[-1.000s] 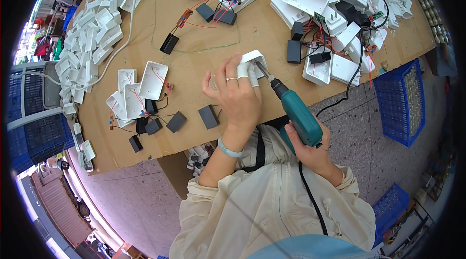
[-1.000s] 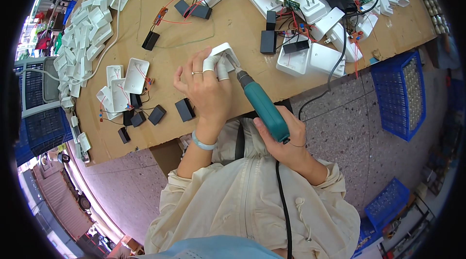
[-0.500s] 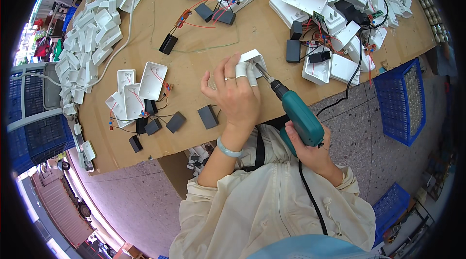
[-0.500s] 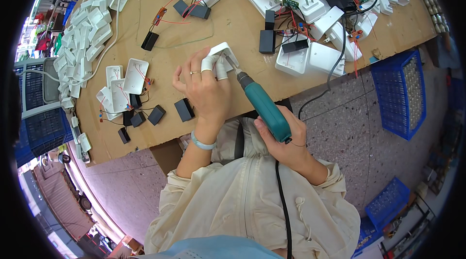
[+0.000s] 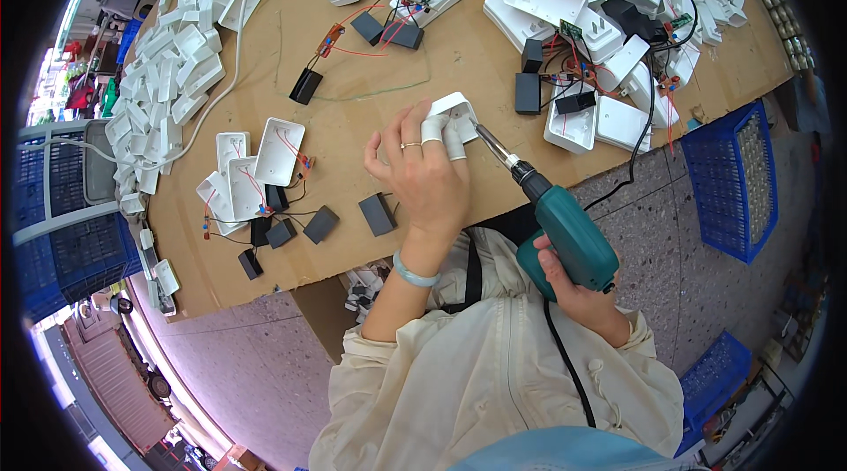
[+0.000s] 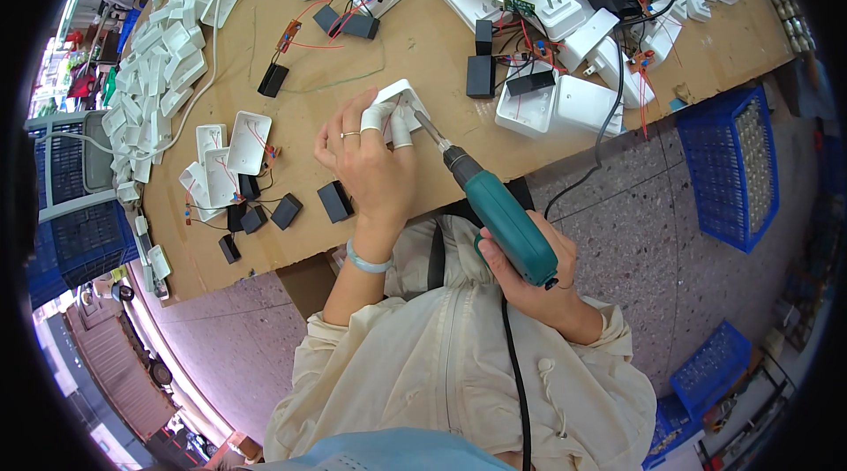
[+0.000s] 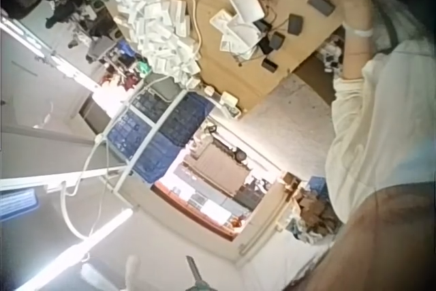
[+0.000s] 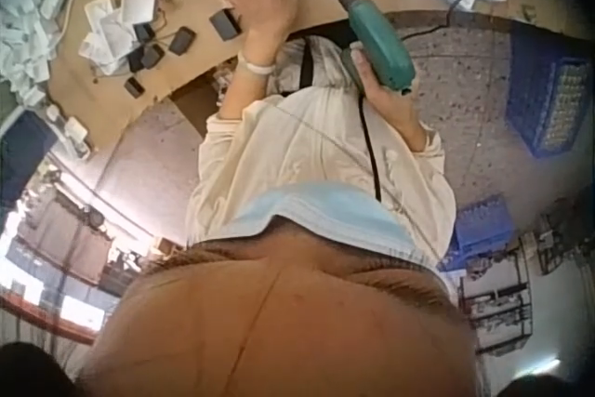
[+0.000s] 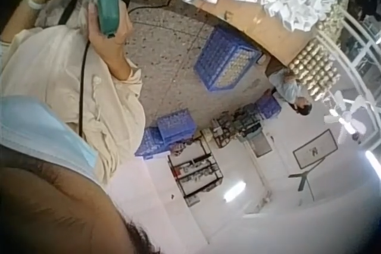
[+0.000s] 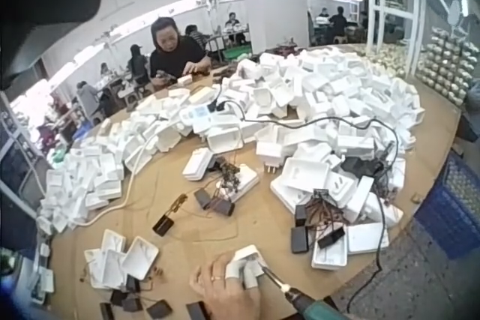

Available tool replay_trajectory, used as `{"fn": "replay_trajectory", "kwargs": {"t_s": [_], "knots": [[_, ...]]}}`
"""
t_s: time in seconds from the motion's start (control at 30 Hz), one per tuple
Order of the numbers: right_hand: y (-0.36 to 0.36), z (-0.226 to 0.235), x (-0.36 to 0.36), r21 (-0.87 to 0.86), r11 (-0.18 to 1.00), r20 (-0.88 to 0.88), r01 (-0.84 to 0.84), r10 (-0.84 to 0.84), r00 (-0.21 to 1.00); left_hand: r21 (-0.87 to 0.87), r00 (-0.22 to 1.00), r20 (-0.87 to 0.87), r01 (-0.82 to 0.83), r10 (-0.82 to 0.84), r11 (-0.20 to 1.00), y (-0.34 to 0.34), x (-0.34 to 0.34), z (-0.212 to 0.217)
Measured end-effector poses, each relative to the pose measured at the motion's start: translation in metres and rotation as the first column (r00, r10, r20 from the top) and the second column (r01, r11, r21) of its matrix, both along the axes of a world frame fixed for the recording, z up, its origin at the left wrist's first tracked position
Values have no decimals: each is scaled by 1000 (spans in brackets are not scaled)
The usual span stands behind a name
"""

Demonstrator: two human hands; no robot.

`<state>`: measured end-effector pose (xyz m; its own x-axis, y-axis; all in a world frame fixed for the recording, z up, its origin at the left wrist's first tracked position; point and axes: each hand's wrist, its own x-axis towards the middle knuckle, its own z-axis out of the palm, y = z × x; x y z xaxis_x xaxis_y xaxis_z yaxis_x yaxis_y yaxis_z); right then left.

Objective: Assembling small electronic modules into plastic housings using a power screwdriver.

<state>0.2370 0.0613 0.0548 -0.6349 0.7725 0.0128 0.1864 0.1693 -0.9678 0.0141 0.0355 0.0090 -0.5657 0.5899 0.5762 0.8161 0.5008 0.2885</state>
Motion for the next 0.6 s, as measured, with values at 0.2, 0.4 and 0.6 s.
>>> {"fn": "replay_trajectory", "kwargs": {"t_s": [0.2,0.4,0.6], "knots": [[-2,-1,-1,-50,998,-20,30,-31,999,-2,1000,19,23,-23,1000,-3,-1,1],[1,-8,-6,4,1000,-51,-12,12,999,28,999,49,23,-24,999,-2,1,2],[6,-13,-23,-85,996,-40,13,-16,999,33,999,50,20,-21,999,-1,0,2]]}}
